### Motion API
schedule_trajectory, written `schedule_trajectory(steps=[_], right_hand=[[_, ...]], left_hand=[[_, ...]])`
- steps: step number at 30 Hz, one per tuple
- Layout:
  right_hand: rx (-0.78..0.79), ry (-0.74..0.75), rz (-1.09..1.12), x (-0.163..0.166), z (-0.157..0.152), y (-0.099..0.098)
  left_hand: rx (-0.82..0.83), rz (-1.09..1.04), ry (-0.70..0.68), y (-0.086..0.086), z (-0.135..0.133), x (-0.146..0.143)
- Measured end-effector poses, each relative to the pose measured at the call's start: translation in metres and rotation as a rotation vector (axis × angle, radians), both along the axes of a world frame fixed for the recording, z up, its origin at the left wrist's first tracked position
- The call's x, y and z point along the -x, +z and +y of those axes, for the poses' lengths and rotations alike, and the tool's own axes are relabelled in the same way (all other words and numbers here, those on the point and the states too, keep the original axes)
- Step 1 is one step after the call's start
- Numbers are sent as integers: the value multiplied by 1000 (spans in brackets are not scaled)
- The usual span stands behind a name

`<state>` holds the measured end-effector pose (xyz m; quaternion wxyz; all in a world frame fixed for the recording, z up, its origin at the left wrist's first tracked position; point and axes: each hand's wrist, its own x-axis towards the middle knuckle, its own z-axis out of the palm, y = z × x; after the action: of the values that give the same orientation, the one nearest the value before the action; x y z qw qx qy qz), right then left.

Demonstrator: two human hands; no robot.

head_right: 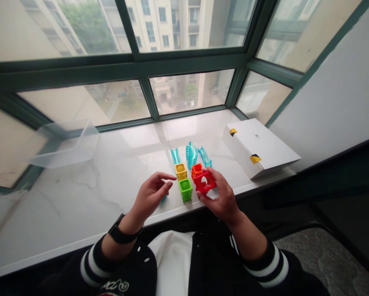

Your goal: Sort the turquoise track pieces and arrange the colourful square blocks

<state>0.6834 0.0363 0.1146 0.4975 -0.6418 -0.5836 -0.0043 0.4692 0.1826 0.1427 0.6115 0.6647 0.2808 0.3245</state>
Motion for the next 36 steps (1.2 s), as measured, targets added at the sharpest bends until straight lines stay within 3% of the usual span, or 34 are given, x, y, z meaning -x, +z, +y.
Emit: schedule_trajectory(steps=[5,12,25,36], right_hand=[[87,-39,-18,-20,-10,-23],[183,-98,-11,-20,-9,-60],[262,-165,19,-20,-1,-98],[288,-129,21,-20,3,-109]], left_hand=[[-180,67,35,-14,5,19],[-237,179,-29,-35,6,41],[-19,348,167,-84,17,99],[50,309,156,-102,13,104]])
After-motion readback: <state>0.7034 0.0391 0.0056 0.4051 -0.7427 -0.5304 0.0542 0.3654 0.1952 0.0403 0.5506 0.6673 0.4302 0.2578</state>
